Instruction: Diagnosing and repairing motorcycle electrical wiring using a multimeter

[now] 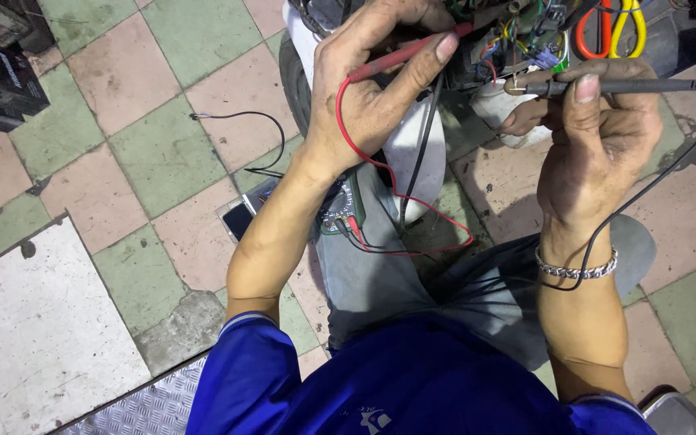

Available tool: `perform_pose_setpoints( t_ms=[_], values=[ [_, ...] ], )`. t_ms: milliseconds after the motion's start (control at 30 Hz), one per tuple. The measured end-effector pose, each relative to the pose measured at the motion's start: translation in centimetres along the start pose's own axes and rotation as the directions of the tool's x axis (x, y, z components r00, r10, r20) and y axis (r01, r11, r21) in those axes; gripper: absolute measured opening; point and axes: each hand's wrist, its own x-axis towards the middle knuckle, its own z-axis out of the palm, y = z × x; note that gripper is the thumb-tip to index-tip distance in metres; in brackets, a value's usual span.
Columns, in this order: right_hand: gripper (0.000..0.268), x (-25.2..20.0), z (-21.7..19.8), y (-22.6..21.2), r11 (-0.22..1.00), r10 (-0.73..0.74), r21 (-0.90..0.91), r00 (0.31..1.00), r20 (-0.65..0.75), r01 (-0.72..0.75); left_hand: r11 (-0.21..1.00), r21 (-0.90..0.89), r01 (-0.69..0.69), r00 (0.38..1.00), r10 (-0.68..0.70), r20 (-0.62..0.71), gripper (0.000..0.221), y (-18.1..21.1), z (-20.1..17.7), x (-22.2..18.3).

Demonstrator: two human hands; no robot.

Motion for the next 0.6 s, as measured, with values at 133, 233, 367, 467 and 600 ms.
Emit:
perform_pose_setpoints(
  t_ms=[133, 233, 367, 467, 600],
  values=[
    [0.017, 0.06, 0.08, 0.14, 1.0, -0.013, 0.02, 1.0, -0.002, 0.013, 1.0, -0.005, 0.008, 1.0, -0.008, 0.005, 0.014, 0.13, -0.05, 0.02],
    [0.017, 0.08, 0.16, 0.1, 1.0, -0.016, 0.026, 1.0, 0.007, 0.016, 1.0, 0.007, -0.002, 1.0, 0.002, -0.007, 0.016, 0.11, -0.04, 0.02],
    [0.018, 0.01, 0.14, 0.27, 1.0, -0.014, 0.028, 1.0, 0.006, 0.014, 1.0, -0.007, 0.019, 1.0, -0.019, 0.002, 0.015, 0.1, -0.05, 0.0],
    [0.02, -0.07, 0.25, 0.03, 0.999, 0.008, 0.042, 1.0, -0.01, -0.007, 1.0, -0.021, 0.011, 1.0, -0.011, 0.0, 0.015, 0.11, -0.07, -0.04],
    [0.027, -0.76, 0.03, -0.13, 0.999, 0.025, 0.021, 0.998, -0.065, -0.024, 1.0, -0.024, 0.004, 0.998, -0.006, -0.07, 0.018, 0.95, 0.03, -0.52]
  ],
)
